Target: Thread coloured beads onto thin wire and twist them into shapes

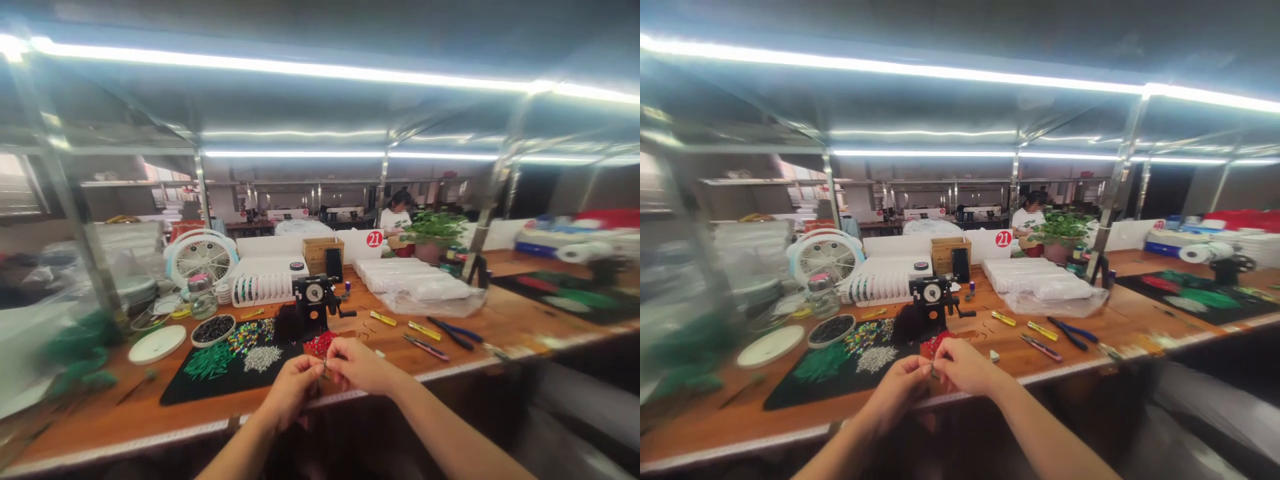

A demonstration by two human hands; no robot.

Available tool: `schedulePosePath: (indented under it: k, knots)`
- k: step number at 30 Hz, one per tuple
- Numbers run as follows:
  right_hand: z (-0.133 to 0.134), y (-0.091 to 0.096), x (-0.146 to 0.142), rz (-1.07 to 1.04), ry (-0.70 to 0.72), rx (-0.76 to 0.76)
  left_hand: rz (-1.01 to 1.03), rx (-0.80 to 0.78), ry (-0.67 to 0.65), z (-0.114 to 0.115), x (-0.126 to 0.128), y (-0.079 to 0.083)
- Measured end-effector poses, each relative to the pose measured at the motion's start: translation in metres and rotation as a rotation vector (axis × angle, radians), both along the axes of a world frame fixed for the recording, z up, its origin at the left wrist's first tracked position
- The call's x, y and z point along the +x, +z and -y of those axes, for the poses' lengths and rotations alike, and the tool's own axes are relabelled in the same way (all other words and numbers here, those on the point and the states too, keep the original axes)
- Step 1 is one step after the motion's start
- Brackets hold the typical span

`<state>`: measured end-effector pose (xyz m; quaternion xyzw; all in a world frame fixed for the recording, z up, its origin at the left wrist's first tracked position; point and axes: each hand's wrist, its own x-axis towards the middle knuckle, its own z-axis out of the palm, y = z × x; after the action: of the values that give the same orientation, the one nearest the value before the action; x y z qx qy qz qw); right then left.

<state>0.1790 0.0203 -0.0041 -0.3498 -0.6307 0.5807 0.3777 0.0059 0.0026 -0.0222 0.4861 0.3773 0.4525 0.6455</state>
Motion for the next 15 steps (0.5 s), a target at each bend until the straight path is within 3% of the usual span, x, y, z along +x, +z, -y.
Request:
schedulePosePath:
  k: [4, 10, 15]
  knots:
    - [-0.003, 0.002, 0.001, 0.115, 0.010, 0.090, -0.080, 0.020, 0.024, 0.001, 0.001, 0.002]
    - [-0.009, 0.021, 0.004, 0.327, 0.200, 0.221, -0.199, 0.049, 0.054, 0.000, 0.002, 0.007]
    - [-0.019, 0.030, 0.004, 0.466, 0.204, 0.424, -0.292, 0.021, 0.054, 0.001, 0.004, 0.020]
